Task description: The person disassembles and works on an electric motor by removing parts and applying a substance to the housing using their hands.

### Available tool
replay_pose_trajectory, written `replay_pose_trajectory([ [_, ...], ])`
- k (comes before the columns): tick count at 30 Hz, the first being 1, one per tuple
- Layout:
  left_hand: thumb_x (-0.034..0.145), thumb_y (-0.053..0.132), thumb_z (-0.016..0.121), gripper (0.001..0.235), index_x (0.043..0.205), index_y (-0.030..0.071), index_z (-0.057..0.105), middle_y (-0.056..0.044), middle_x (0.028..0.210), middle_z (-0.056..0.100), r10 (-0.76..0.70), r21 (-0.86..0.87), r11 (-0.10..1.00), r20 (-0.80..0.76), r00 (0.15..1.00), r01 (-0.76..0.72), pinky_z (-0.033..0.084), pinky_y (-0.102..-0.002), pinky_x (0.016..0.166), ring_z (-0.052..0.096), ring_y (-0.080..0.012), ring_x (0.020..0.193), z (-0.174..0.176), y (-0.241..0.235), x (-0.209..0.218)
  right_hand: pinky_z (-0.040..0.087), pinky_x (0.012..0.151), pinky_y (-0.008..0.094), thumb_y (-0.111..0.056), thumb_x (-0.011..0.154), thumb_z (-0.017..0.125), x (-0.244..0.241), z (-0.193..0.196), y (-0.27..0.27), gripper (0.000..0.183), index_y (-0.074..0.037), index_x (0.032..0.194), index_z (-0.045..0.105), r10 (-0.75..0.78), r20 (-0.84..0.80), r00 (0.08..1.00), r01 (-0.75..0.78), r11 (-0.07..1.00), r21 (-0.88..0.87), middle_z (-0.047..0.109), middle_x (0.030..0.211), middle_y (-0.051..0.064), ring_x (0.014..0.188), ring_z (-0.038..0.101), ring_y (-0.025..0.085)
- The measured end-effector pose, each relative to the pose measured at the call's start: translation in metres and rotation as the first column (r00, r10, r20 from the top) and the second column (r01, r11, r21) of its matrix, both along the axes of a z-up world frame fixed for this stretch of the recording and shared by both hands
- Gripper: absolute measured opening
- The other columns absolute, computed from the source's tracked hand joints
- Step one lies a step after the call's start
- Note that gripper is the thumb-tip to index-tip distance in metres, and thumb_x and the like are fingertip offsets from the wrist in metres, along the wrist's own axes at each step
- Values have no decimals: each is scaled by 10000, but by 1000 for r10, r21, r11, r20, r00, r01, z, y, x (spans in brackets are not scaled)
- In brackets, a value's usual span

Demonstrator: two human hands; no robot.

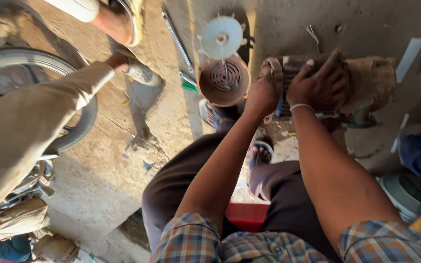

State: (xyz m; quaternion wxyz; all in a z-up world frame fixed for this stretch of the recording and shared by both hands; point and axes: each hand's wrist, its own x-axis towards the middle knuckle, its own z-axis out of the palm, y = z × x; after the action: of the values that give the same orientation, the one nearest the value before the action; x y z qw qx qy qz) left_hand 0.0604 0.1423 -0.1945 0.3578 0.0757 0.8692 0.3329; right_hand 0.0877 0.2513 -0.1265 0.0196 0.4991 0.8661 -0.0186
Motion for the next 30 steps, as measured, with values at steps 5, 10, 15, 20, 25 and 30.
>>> replay_pose_trajectory([
  [5, 780, 113, 663, 345, 1119, 53, 678, -233, 942, 740, -419, -125, 884, 220, 881, 451, 620, -478, 771, 750, -401, 888, 2, -2, -50, 295, 1050, 634, -502, 1115, 450, 8, 0, -1, 629, -181, 1637, 306, -9, 23, 1000, 9, 1000, -5, 483, 1521, 197, 1364, 425, 420],
  [10, 808, 107, 552, 447, 1245, 105, 644, -236, 878, 760, -159, -66, 977, 394, 905, 200, 647, -460, 760, 790, -402, 808, 47, -13, -56, 257, 1108, 629, -488, 1113, 457, 4, 0, -2, 641, -178, 1648, 288, 8, -13, 1000, -8, 999, -39, 477, 1521, 200, 1379, 414, 419],
  [15, 937, 155, 538, 372, 1252, 173, 735, -246, 980, 745, -190, -113, 972, 140, 972, 207, 566, -507, 863, 733, -408, 914, 79, -12, -57, 270, 1108, 618, -486, 1131, 443, 8, -6, -1, 631, -177, 1655, 275, 13, -17, 1000, -13, 999, -29, 469, 1537, 194, 1385, 409, 409],
  [20, 912, 79, 457, 479, 1306, 206, 697, -271, 983, 732, -161, -186, 965, 139, 977, 186, 553, -527, 867, 734, -410, 919, 100, -9, -56, 296, 1072, 605, -471, 1130, 437, 5, -6, 0, 638, -171, 1663, 255, -6, -14, 1000, 5, 997, -81, 459, 1554, 191, 1366, 411, 412],
  [25, 944, 73, 440, 490, 1413, 117, 577, -243, 1035, 729, -213, -215, 953, 23, 977, 213, 572, -527, 811, 725, -415, 942, 112, 1, -44, 303, 1059, 594, -479, 1108, 470, 7, -3, -2, 660, -164, 1652, 266, -2, -23, 1000, 1, 999, -40, 459, 1557, 181, 1376, 410, 403],
  [30, 952, 77, 473, 477, 1424, 68, 535, -263, 1042, 709, -151, -186, 973, -65, 986, 137, 561, -542, 808, 705, -449, 944, 117, 3, -35, 287, 1089, 594, -477, 1101, 489, 3, -4, -3, 668, -167, 1651, 273, -22, -27, 999, 20, 998, -60, 458, 1555, 167, 1386, 402, 403],
])
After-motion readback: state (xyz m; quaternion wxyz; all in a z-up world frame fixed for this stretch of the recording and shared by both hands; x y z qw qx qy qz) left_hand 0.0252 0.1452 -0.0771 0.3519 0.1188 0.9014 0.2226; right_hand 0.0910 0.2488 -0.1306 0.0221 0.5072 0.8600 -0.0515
